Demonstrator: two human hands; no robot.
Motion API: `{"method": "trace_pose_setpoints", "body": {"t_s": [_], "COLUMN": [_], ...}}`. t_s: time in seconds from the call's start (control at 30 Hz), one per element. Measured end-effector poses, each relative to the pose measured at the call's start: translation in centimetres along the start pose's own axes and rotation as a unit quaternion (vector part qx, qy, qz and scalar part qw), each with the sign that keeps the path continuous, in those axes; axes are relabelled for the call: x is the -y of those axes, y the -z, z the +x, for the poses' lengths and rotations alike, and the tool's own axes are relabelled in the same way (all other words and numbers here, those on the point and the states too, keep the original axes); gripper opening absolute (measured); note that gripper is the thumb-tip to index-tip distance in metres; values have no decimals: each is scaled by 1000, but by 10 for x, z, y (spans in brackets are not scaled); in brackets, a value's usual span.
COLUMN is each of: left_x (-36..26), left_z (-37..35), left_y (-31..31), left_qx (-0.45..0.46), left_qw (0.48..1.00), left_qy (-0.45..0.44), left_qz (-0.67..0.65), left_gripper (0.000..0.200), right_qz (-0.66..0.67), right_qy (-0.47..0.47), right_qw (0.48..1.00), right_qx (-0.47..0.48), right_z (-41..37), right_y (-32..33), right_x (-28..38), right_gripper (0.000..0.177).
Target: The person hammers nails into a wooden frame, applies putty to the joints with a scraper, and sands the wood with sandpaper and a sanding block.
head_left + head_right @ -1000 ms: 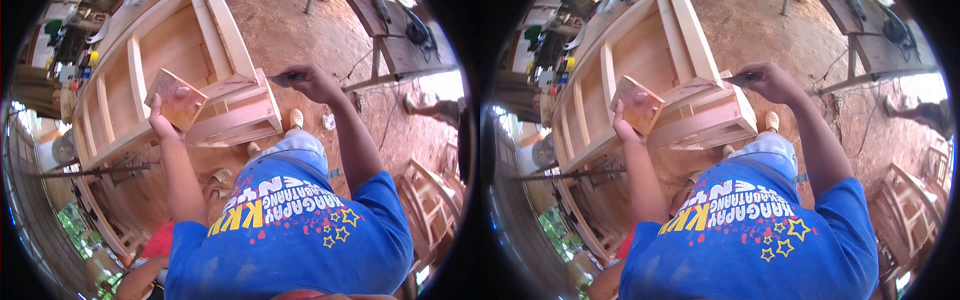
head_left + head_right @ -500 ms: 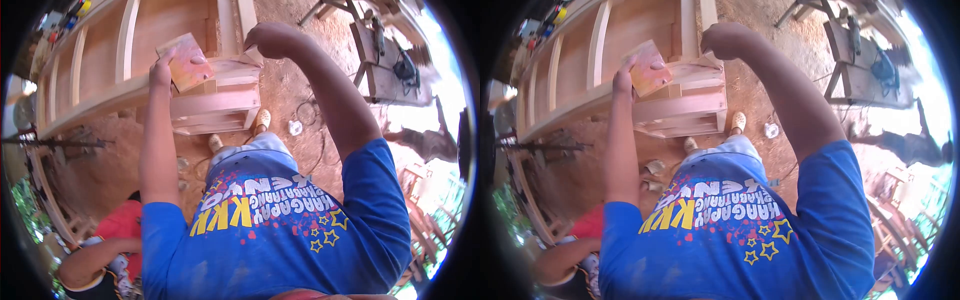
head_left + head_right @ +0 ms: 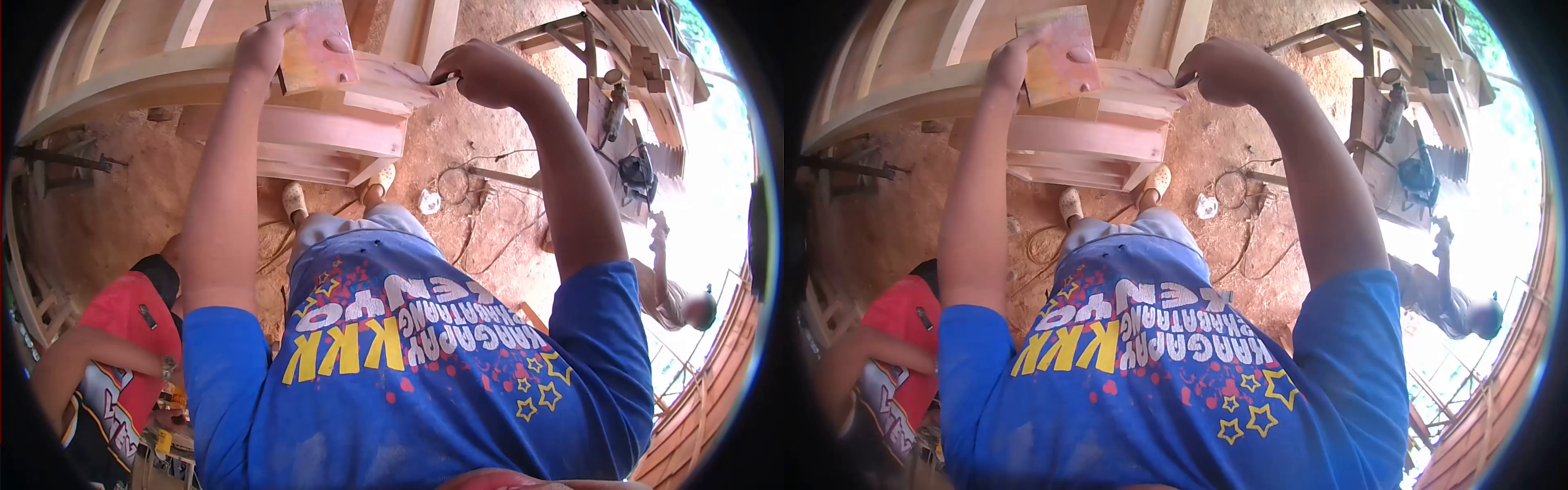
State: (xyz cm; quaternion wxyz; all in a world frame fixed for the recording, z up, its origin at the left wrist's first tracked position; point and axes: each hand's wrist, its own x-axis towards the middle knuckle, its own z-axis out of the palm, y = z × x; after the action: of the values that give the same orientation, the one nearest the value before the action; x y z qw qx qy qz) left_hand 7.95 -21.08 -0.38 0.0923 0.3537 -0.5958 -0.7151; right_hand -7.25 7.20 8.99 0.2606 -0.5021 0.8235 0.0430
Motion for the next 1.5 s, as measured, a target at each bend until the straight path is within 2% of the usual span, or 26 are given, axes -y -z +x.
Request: {"method": "trace_pose_setpoints", "body": {"t_s": [0.23, 0.33, 0.4, 0.5, 0.6, 0.7, 0.83, 0.87, 1.0, 1.1, 1.2, 1.23, 1.3, 1.37, 1.43, 1.47, 1.5], "left_x": [7, 11, 16, -4, -5, -48, -73, -72, -83, -56, -61, -67, -68, -69, -51, -45, -39], "left_z": [11, 7, 19, -5, -6, -54, -84, -95, -122, -109, -87, -78, -47, -39, -1, 10, 20], "left_y": [4, 4, 9, 1, -7, -33, -49, -57, -78, -83, -80, -79, -60, -50, -21, -11, -1], "left_qx": [9, 13, 53, 76, 96, 103, 116, 105, 97, 83, 58, 50, 22, 18, 50, 53, 54], "left_qw": [999, 999, 997, 985, 980, 984, 984, 984, 983, 988, 987, 984, 984, 990, 985, 987, 989], "left_qy": [34, 30, 30, 38, -42, -71, -118, -125, -130, -106, -73, -59, -158, -140, -135, -106, -78], "left_qz": [-11, -19, -38, -150, -171, -130, -67, -71, -83, -73, -128, -162, -80, 9, 93, 105, 114], "left_gripper": [55, 53, 52, 49, 45, 44, 40, 40, 40, 43, 47, 48, 50, 49, 47, 46, 45], "right_qz": [35, 70, 122, 286, 286, 238, 140, 121, 195, 251, 308, 394, 546, 677, 726, 705, 714], "right_qy": [-34, -114, -79, -5, 20, 85, 65, 61, 36, -14, 4, 2, 12, -15, -34, -48, -56], "right_qw": [999, 989, 987, 948, 922, 901, 906, 911, 901, 913, 924, 877, 759, 615, 529, 541, 521], "right_qx": [-11, 70, 71, -142, -260, -354, -394, -389, -386, -320, -228, -277, -355, -403, -438, -457, -465], "right_z": [-22, -38, -64, -96, -116, -117, -114, -114, -122, -132, -126, -126, -132, -124, -109, -112, -104], "right_y": [-19, -22, -42, -62, -33, -17, -7, -17, -39, -54, -113, -133, -170, -201, -226, -221, -225], "right_x": [0, 3, 11, 17, 58, 90, 116, 114, 122, 121, 113, 109, 99, 82, 65, 62, 63], "right_gripper": [51, 52, 51, 44, 42, 44, 41, 40, 41, 40, 40, 41, 42, 38, 40, 43, 43]}}
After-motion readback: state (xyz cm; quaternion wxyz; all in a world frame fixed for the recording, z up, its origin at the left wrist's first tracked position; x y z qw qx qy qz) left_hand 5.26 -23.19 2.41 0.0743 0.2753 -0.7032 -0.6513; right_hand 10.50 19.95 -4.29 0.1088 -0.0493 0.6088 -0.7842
